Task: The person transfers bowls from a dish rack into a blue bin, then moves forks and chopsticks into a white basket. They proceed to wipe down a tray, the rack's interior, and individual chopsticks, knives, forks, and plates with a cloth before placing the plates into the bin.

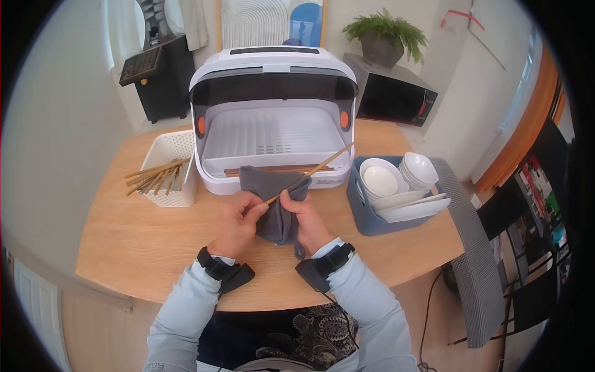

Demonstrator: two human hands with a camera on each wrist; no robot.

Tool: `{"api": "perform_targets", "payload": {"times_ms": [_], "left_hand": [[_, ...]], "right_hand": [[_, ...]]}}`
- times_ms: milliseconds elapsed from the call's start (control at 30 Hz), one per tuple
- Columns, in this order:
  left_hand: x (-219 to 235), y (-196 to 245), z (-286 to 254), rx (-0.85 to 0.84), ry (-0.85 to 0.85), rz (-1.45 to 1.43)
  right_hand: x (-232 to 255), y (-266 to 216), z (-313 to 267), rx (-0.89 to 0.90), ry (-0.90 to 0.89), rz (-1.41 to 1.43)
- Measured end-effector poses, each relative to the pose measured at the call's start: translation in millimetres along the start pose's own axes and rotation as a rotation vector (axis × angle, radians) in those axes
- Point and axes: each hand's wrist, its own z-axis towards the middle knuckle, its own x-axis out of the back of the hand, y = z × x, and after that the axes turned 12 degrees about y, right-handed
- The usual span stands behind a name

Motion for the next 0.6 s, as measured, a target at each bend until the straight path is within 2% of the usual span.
{"api": "perform_targets", "payload": {"times_ms": [100, 200, 300, 400, 467, 600], "left_hand": [[9, 8, 5, 0.416, -0.180, -0.130], [12, 4, 6, 0.530, -0.151, -0.312], [21, -3, 15, 0.656, -0.018, -0.564], [29, 2, 21, 0.688, 0.070, -0.507], [30, -4, 20, 0.656, 0.031, -0.475], [23, -9, 14, 0.561, -0.035, -0.395]], "right_hand": [[0, -18, -5, 0.045, 0.103, 0.059], [4, -38, -6, 0.134, 0.182, 0.185], [21, -55, -1, 0.192, 0.164, 0.250], [20, -59, 0, 0.249, 0.167, 0.264], [18, -53, 1, 0.256, 0.160, 0.225], [15, -29, 5, 0.157, 0.117, 0.189]]}}
